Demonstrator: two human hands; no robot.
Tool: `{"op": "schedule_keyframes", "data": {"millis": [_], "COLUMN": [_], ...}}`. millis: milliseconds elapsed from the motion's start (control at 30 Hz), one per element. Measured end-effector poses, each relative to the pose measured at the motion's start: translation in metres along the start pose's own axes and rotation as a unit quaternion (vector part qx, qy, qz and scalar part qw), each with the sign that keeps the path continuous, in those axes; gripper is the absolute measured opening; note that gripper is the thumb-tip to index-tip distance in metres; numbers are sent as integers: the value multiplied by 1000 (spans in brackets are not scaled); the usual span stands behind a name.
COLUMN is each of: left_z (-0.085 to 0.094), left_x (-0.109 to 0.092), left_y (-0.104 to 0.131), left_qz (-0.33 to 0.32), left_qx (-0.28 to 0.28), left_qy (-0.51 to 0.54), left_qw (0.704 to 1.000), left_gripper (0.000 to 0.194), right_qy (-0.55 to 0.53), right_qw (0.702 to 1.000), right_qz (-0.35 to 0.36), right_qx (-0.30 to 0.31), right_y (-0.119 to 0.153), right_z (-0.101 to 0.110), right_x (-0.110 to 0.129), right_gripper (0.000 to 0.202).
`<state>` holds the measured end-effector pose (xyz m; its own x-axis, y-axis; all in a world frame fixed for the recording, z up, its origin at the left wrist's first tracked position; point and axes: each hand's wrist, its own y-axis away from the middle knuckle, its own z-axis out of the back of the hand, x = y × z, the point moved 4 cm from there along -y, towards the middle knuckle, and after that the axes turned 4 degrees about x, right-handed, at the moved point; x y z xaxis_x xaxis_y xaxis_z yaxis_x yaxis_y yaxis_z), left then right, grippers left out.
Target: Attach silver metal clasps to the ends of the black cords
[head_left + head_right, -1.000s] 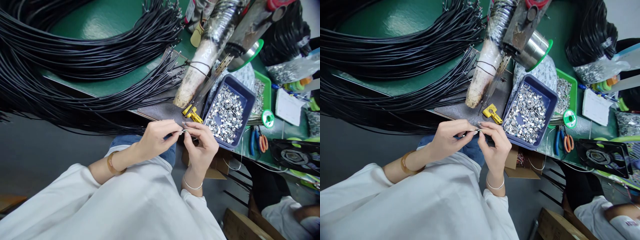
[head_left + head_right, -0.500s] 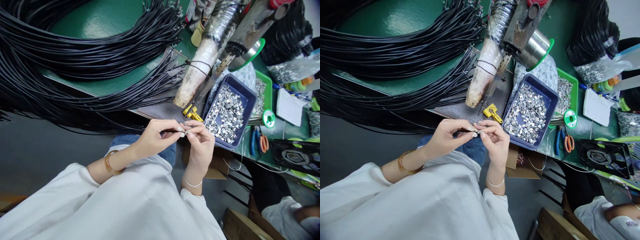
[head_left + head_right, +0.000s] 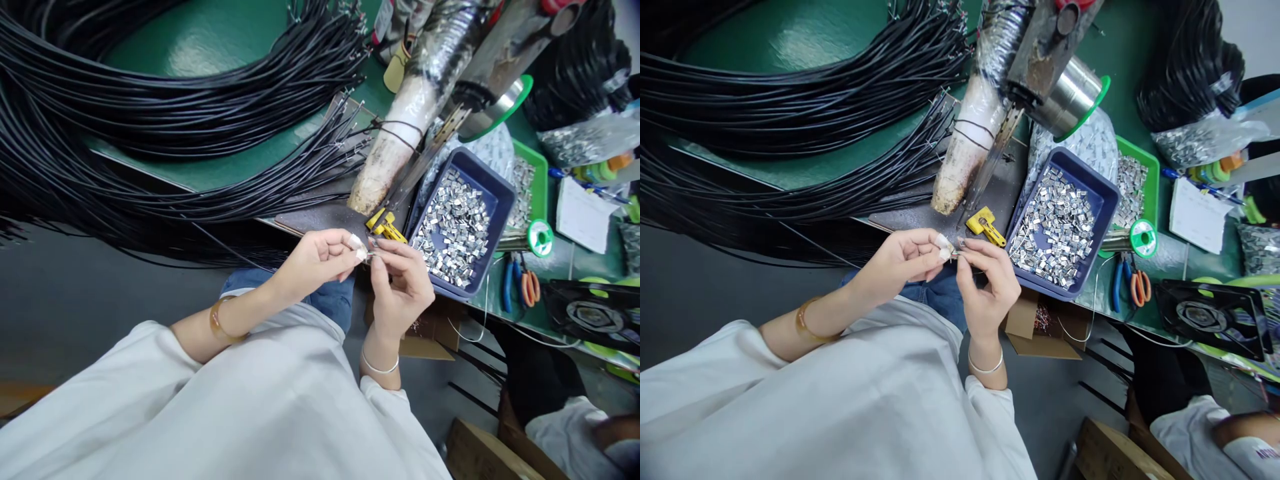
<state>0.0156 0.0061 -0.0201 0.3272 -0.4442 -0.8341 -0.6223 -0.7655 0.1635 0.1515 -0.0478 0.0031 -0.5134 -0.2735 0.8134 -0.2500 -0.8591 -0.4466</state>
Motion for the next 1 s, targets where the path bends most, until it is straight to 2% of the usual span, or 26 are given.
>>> {"op": "schedule_keyframes", "data": {"millis": [167, 300, 367, 500, 567, 767, 1000], "left_z": [5, 3, 2, 3, 4, 6, 8], "left_x": [-4, -7, -10, -15, -16, -15, -16], "left_y": [-6, -9, -11, -12, -13, -14, -19], "left_qz": [-26, -29, -37, -51, -53, -57, -72], "left_qx": [-53, -78, -84, -91, -93, -86, -101], "left_qy": [0, -7, -10, -11, -17, -46, -75], "left_qw": [998, 997, 996, 994, 994, 994, 989], "left_gripper": [15, 16, 15, 16, 14, 12, 9], "right_qy": [81, 144, 121, 20, 15, 87, 152], "right_qw": [987, 968, 975, 995, 996, 984, 966], "right_qz": [108, 195, 180, 87, 77, 155, 209], "right_qx": [-82, -60, -57, -53, -40, -23, -5], "right_y": [2, 4, 3, -2, -3, -4, -7], "right_z": [7, 0, -2, -1, -1, -3, -3], "right_x": [13, 20, 16, 2, -1, 4, 3], "right_gripper": [26, 18, 17, 13, 11, 19, 19]}}
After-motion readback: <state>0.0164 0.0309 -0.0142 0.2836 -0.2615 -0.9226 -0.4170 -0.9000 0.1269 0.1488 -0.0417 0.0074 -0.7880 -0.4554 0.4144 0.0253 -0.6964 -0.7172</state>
